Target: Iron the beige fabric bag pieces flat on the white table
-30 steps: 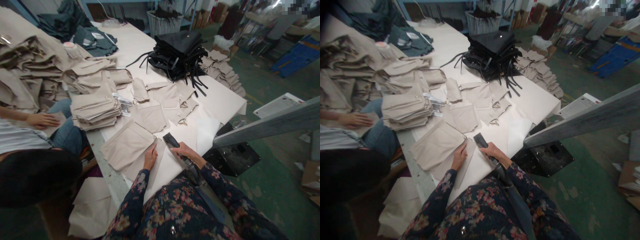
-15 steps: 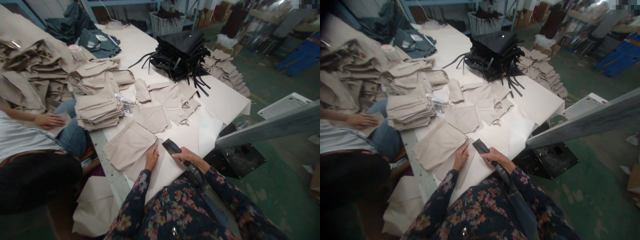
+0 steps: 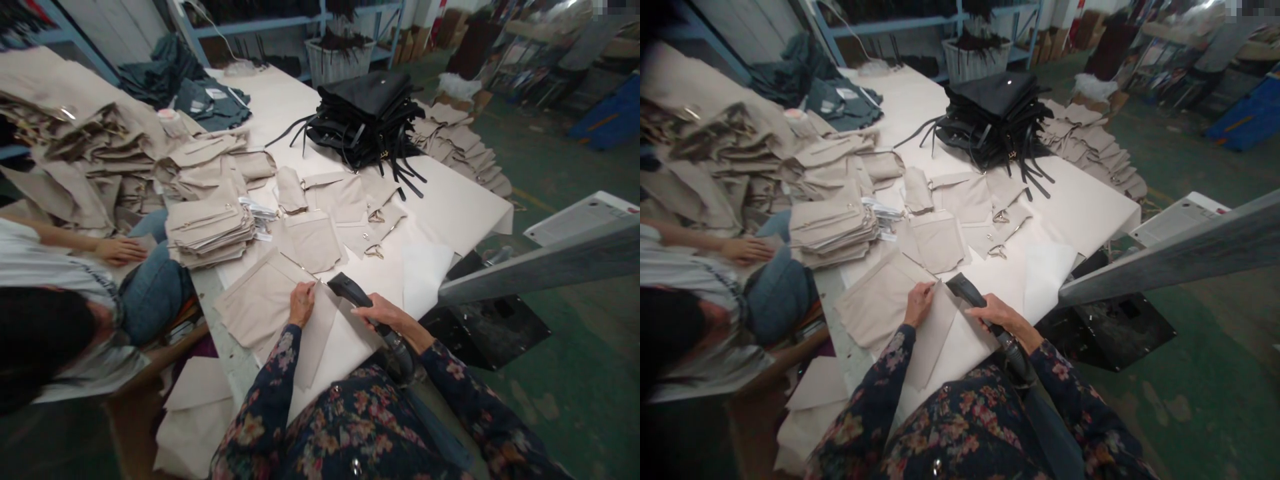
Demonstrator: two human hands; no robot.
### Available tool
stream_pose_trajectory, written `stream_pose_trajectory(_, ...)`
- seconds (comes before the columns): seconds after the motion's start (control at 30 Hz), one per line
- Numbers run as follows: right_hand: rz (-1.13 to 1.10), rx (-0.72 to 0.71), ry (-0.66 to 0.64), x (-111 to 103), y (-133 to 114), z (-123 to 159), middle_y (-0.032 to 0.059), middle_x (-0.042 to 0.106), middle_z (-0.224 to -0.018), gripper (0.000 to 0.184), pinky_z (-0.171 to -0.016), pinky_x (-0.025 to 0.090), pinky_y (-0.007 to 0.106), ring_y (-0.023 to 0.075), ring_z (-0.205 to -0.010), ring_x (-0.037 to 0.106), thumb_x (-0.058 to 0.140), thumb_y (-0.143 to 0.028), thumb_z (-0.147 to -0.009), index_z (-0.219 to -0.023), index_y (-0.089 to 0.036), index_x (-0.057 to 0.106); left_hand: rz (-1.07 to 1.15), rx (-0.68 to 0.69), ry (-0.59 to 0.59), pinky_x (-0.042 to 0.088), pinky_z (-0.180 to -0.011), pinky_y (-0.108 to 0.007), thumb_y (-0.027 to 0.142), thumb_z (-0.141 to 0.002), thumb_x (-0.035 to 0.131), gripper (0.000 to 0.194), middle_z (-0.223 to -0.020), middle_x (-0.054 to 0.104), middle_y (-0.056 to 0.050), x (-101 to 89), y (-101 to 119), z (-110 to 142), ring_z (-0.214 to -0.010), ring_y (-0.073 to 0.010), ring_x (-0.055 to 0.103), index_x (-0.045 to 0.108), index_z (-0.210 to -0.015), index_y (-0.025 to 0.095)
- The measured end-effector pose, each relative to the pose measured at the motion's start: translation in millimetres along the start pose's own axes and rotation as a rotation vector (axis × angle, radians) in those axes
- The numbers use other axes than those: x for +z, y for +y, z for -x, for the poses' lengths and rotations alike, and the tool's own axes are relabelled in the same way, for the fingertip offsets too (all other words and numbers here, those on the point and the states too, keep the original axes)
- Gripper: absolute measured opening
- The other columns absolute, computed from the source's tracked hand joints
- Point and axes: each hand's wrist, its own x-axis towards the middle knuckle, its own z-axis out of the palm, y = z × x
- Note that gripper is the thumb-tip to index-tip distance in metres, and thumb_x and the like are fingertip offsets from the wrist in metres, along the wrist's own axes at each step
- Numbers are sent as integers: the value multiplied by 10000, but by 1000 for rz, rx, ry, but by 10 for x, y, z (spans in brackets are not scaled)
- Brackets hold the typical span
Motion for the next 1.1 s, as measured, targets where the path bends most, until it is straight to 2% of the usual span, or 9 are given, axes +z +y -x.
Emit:
stream_pose_trajectory(0.1,-10,-10,-55,81,-22,-41,-38,505,-463,323,-370,366,197,88,-374,444,652,-407,-766,-624,-171,482,90,19,-102,481,-748,-290,222,-798,537,241,-776,655,-37,-136,-80,-93,-756,-174,583,730,-928,160)
stream_pose_trajectory(0.23,5,-22,-95,178,-112,-141,-34,522,-468,314,-363,353,195,95,-377,461,674,-405,-747,-650,-173,485,338,-25,-175,492,-799,-296,306,-801,558,315,-957,703,-70,-239,-140,-20,-903,-203,624,730,-1004,137)
stream_pose_trajectory(0.33,20,-49,-93,218,-187,-251,-26,521,-464,334,-367,350,202,98,-376,460,665,-424,-751,-625,-170,489,619,-162,-215,494,-811,-308,307,-732,633,353,-1022,700,-74,-225,-165,74,-938,-214,625,725,-1027,138)
stream_pose_trajectory(0.47,49,-130,-30,153,-264,-343,-17,530,-489,385,-418,355,187,78,-417,459,625,-454,-804,-593,-148,525,759,-263,-293,513,-752,-313,316,-689,673,416,-975,717,-83,-138,-169,158,-841,-208,651,712,-1054,119)
stream_pose_trajectory(0.67,90,-80,6,61,-192,-188,-26,509,-448,348,-385,366,203,96,-374,462,638,-427,-784,-602,-160,510,782,-300,-284,513,-691,-300,330,-683,678,418,-835,730,-72,-53,-198,159,-723,-186,654,708,-1033,103)
stream_pose_trajectory(0.77,105,-24,-23,149,-69,-126,-21,521,-441,329,-369,376,207,103,-358,465,638,-411,-778,-605,-166,502,752,-293,-276,510,-685,-301,333,-679,671,398,-815,728,-71,-43,-236,146,-705,-181,648,715,-999,101)
stream_pose_trajectory(0.87,122,4,-18,267,0,-206,-23,528,-437,306,-358,369,197,101,-354,471,655,-385,-770,-617,-164,509,683,-269,-253,497,-670,-289,343,-679,658,367,-821,721,-66,-52,-258,132,-695,-171,631,723,-950,104)
stream_pose_trajectory(0.97,133,-8,59,297,-60,-349,-26,510,-419,319,-360,361,192,97,-357,466,638,-379,-793,-597,-165,504,582,-221,-272,488,-659,-287,343,-704,630,318,-818,711,-59,-70,-226,120,-711,-180,619,731,-909,122)
stream_pose_trajectory(1.1,147,-47,138,143,-223,-334,-17,516,-429,351,-375,369,196,98,-375,472,629,-407,-807,-584,-163,510,425,-155,-220,474,-768,-323,309,-721,631,224,-846,678,-67,-83,-170,228,-809,-208,596,727,-854,156)
